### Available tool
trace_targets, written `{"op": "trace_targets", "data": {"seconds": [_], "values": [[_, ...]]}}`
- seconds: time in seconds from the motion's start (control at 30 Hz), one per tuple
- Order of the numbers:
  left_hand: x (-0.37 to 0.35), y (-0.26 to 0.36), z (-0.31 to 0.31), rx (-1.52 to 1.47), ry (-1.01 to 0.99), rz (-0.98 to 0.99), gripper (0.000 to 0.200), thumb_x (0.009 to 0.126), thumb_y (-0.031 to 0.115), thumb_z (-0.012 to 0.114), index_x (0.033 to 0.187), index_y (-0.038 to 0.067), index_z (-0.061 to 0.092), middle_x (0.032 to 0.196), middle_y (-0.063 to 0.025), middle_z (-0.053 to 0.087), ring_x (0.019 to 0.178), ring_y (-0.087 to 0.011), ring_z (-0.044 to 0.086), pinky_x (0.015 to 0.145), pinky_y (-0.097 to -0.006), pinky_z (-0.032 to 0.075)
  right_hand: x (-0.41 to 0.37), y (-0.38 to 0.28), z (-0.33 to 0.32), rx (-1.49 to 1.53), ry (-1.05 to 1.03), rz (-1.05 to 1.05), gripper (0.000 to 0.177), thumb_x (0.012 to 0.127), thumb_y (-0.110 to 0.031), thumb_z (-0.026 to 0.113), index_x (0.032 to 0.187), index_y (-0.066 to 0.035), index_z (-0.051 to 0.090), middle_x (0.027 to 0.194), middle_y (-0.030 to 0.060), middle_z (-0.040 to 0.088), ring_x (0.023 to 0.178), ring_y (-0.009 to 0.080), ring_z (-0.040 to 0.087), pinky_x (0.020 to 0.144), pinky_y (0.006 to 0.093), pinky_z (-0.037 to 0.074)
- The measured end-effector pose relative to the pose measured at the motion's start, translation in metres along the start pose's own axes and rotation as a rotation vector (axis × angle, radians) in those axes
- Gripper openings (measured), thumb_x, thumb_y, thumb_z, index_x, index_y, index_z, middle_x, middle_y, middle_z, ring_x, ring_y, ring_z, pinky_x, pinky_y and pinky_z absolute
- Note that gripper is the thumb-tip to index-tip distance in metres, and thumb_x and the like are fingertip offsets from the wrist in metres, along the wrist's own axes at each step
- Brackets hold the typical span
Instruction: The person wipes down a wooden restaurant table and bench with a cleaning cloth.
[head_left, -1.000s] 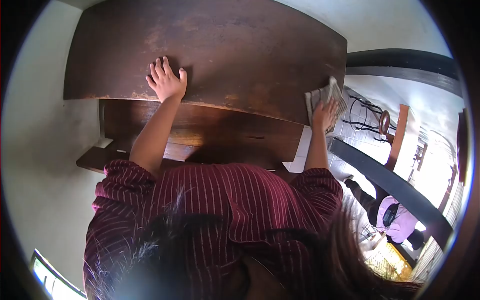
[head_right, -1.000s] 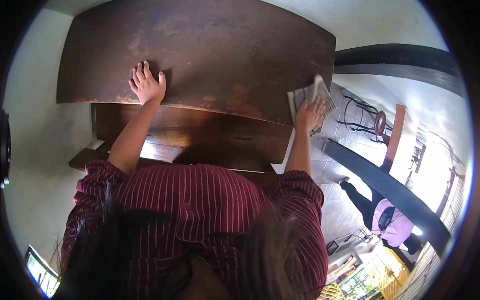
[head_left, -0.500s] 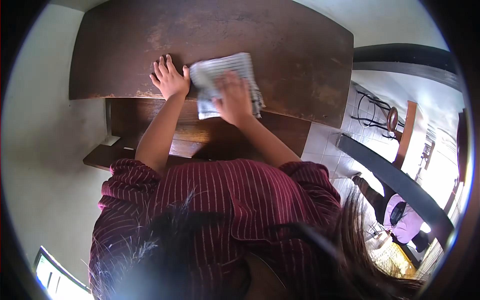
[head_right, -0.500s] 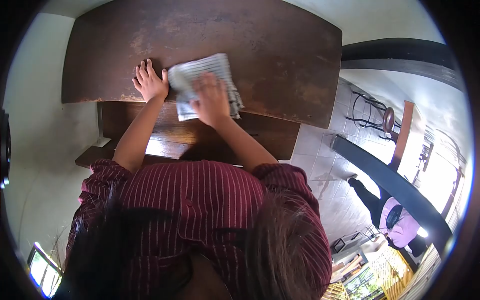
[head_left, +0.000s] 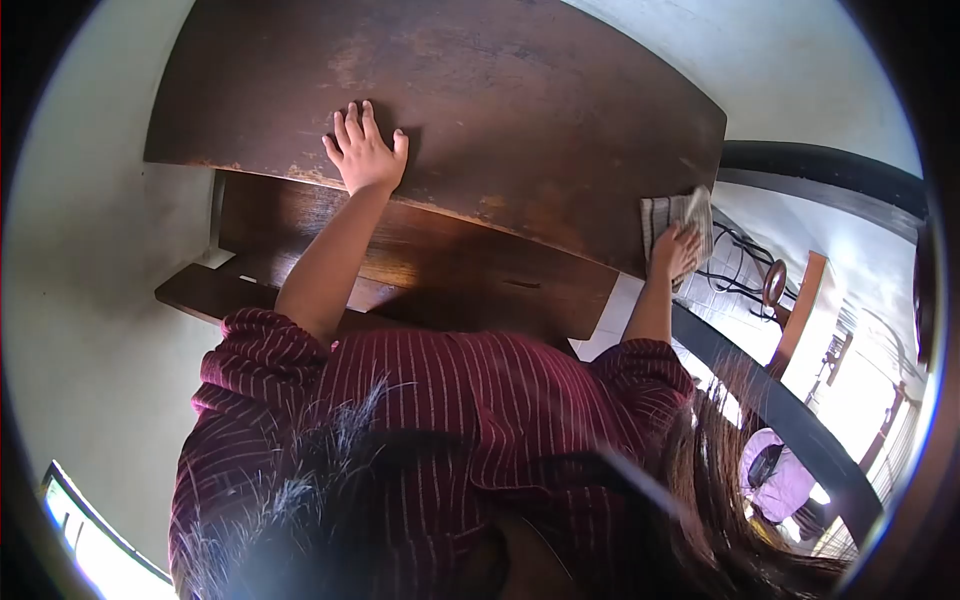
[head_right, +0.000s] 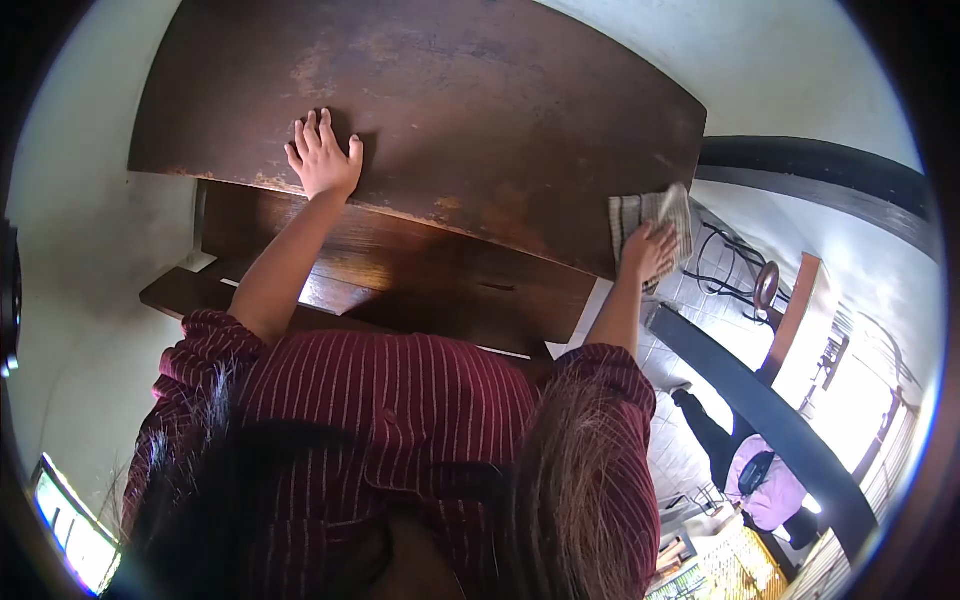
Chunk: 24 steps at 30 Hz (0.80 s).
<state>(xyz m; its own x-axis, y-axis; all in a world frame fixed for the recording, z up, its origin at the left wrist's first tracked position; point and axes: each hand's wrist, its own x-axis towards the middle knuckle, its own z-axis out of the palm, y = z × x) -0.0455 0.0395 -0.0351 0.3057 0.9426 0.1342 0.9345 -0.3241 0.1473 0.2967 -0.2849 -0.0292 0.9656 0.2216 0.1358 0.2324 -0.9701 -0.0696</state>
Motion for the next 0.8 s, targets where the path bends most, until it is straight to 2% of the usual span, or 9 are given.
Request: {"op": "trace_targets", "data": {"seconds": [0.07, 0.17, 0.23, 0.3, 0.4, 0.47, 0.57, 0.67, 0.8], "values": [[-0.002, -0.001, 0.001, 0.001, 0.006, 0.011, 0.064, 0.080, 0.043, 0.045, 0.134, 0.012, 0.032, 0.139, -0.0097, 0.030, 0.133, -0.0285, 0.019, 0.105, -0.0531, 0.013, -0.001, 0.003, -0.007, -0.010, -0.048, 0.275, 0.061, 0.090, -0.048, 0.031, 0.137, -0.010, 0.030, 0.142, 0.0122, 0.028, 0.133, 0.0281, 0.020, 0.104, 0.0492, 0.019], [0.001, 0.000, 0.002, 0.004, 0.014, 0.013, 0.063, 0.079, 0.042, 0.045, 0.134, 0.012, 0.033, 0.139, -0.0100, 0.031, 0.132, -0.0287, 0.020, 0.105, -0.0531, 0.014, -0.005, -0.046, 0.007, -0.073, 0.037, 0.372, 0.061, 0.088, -0.046, 0.036, 0.134, -0.006, 0.034, 0.141, 0.0152, 0.028, 0.132, 0.0311, 0.022, 0.104, 0.0482, 0.020], [0.000, -0.001, 0.002, -0.007, 0.019, 0.010, 0.063, 0.079, 0.042, 0.045, 0.134, 0.012, 0.033, 0.138, -0.0107, 0.031, 0.132, -0.0289, 0.021, 0.105, -0.0533, 0.014, -0.009, -0.087, 0.004, -0.085, -0.259, -0.109, 0.061, 0.086, -0.045, 0.041, 0.130, -0.003, 0.038, 0.140, 0.0175, 0.029, 0.130, 0.0342, 0.023, 0.104, 0.0474, 0.020], [-0.001, 0.000, 0.001, -0.003, 0.022, 0.027, 0.063, 0.079, 0.041, 0.045, 0.134, 0.012, 0.033, 0.138, -0.0108, 0.031, 0.132, -0.0289, 0.021, 0.105, -0.0534, 0.015, -0.051, -0.154, 0.013, 0.095, 0.024, -0.342, 0.054, 0.086, -0.037, 0.043, 0.129, -0.004, 0.040, 0.137, 0.0157, 0.033, 0.130, 0.0307, 0.025, 0.104, 0.0464, 0.021], [-0.001, 0.001, 0.000, 0.022, 0.013, 0.012, 0.064, 0.079, 0.040, 0.047, 0.134, 0.012, 0.032, 0.139, -0.0098, 0.030, 0.132, -0.0286, 0.021, 0.105, -0.0526, 0.015, -0.111, -0.233, -0.014, 0.147, -0.182, -0.766, 0.055, 0.085, -0.038, 0.045, 0.130, -0.008, 0.038, 0.139, 0.0117, 0.032, 0.131, 0.0269, 0.024, 0.107, 0.0434, 0.018], [0.000, 0.002, -0.002, 0.031, 0.013, 0.020, 0.065, 0.078, 0.040, 0.048, 0.135, 0.012, 0.032, 0.139, -0.0096, 0.030, 0.132, -0.0287, 0.021, 0.105, -0.0524, 0.015, -0.142, -0.256, -0.016, 0.293, -0.217, -1.089, 0.053, 0.084, -0.039, 0.047, 0.130, -0.012, 0.040, 0.139, 0.0095, 0.033, 0.132, 0.0245, 0.024, 0.107, 0.0427, 0.018], [0.001, 0.003, -0.003, 0.023, 0.006, 0.006, 0.066, 0.076, 0.038, 0.049, 0.135, 0.013, 0.031, 0.139, -0.0089, 0.030, 0.132, -0.0287, 0.020, 0.105, -0.0522, 0.014, -0.141, -0.270, -0.015, 0.423, -0.291, -1.360, 0.052, 0.083, -0.039, 0.050, 0.128, -0.014, 0.042, 0.137, 0.0080, 0.036, 0.131, 0.0234, 0.027, 0.107, 0.0426, 0.019], [-0.002, 0.000, -0.002, -0.010, 0.002, 0.016, 0.064, 0.079, 0.040, 0.048, 0.135, 0.012, 0.031, 0.139, -0.0100, 0.030, 0.132, -0.0291, 0.020, 0.105, -0.0529, 0.013, -0.087, -0.261, -0.014, 0.397, -0.301, -1.200, 0.048, 0.081, -0.031, 0.056, 0.124, -0.012, 0.047, 0.133, 0.0102, 0.041, 0.125, 0.0254, 0.036, 0.105, 0.0400, 0.024], [-0.002, 0.000, -0.002, -0.034, 0.005, 0.019, 0.065, 0.079, 0.041, 0.046, 0.134, 0.009, 0.032, 0.138, -0.0124, 0.031, 0.132, -0.0306, 0.019, 0.105, -0.0542, 0.012, -0.015, -0.167, 0.007, 0.256, -0.018, -0.698, 0.046, 0.082, -0.030, 0.053, 0.124, -0.010, 0.048, 0.131, 0.0148, 0.043, 0.125, 0.0317, 0.035, 0.102, 0.0425, 0.027]]}}
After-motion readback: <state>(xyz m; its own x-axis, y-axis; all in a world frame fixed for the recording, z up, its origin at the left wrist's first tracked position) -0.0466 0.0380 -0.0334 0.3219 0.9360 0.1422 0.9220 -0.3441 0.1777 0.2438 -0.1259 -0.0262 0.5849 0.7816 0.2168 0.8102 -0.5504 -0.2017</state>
